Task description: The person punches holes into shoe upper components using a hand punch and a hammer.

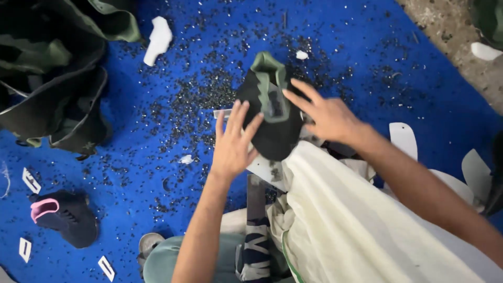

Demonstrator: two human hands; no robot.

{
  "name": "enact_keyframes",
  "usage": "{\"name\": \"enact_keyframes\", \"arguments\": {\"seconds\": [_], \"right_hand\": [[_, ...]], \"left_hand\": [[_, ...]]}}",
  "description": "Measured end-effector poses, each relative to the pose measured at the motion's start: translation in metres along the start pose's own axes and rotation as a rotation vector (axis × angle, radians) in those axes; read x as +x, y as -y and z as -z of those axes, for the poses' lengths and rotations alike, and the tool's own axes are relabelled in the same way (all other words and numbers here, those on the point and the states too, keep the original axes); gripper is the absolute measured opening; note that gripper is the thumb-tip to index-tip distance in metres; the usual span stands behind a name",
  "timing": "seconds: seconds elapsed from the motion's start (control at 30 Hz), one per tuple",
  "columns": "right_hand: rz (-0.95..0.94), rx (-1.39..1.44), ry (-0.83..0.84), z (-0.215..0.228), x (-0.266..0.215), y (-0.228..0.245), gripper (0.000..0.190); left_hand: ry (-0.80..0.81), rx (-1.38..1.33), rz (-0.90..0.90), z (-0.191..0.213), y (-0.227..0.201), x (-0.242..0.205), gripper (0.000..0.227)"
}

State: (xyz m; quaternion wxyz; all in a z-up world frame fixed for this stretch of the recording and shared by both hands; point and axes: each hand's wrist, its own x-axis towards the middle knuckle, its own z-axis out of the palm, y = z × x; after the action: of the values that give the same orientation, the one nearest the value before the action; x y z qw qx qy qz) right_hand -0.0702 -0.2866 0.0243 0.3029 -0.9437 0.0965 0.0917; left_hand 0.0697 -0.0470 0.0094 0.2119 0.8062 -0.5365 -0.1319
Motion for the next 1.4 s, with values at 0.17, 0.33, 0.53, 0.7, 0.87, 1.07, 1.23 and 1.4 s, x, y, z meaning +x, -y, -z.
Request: {"name": "enact_keyframes", "arguments": {"seconds": [0.17, 0.33, 0.53, 0.7, 0.87, 1.07, 1.23, 1.4], "right_hand": [[0.215, -0.209, -0.263, 0.005, 0.069, -0.044, 0.090], [0.050, -0.246, -0.073, 0.022, 0.088, -0.024, 0.058], [0.079, -0.317, -0.149, -0.056, -0.014, -0.002, 0.073], [0.035, -0.217, -0.088, -0.090, -0.046, -0.007, 0.078], [0.019, -0.193, 0.001, -0.087, -0.050, 0.001, 0.077], [0.051, -0.221, 0.055, -0.101, -0.049, -0.015, 0.067], [0.115, -0.340, 0.045, -0.090, -0.048, -0.009, 0.063], [0.133, -0.414, 0.054, -0.096, -0.045, -0.017, 0.061]], "left_hand": [[-0.306, -0.086, -0.024, 0.000, 0.035, 0.056, 0.066], [-0.115, -0.335, 0.280, 0.012, 0.056, 0.055, 0.027], [-0.076, 0.011, -0.013, -0.032, 0.010, -0.044, 0.060], [0.060, 0.351, -0.072, -0.027, -0.028, -0.055, 0.067], [0.003, 0.249, 0.050, -0.093, -0.053, -0.092, 0.065], [0.023, 0.357, 0.053, -0.101, -0.056, -0.100, 0.067], [-0.016, 0.258, 0.095, -0.103, -0.059, -0.100, 0.068], [-0.033, 0.222, 0.108, -0.100, -0.057, -0.099, 0.072]]}}
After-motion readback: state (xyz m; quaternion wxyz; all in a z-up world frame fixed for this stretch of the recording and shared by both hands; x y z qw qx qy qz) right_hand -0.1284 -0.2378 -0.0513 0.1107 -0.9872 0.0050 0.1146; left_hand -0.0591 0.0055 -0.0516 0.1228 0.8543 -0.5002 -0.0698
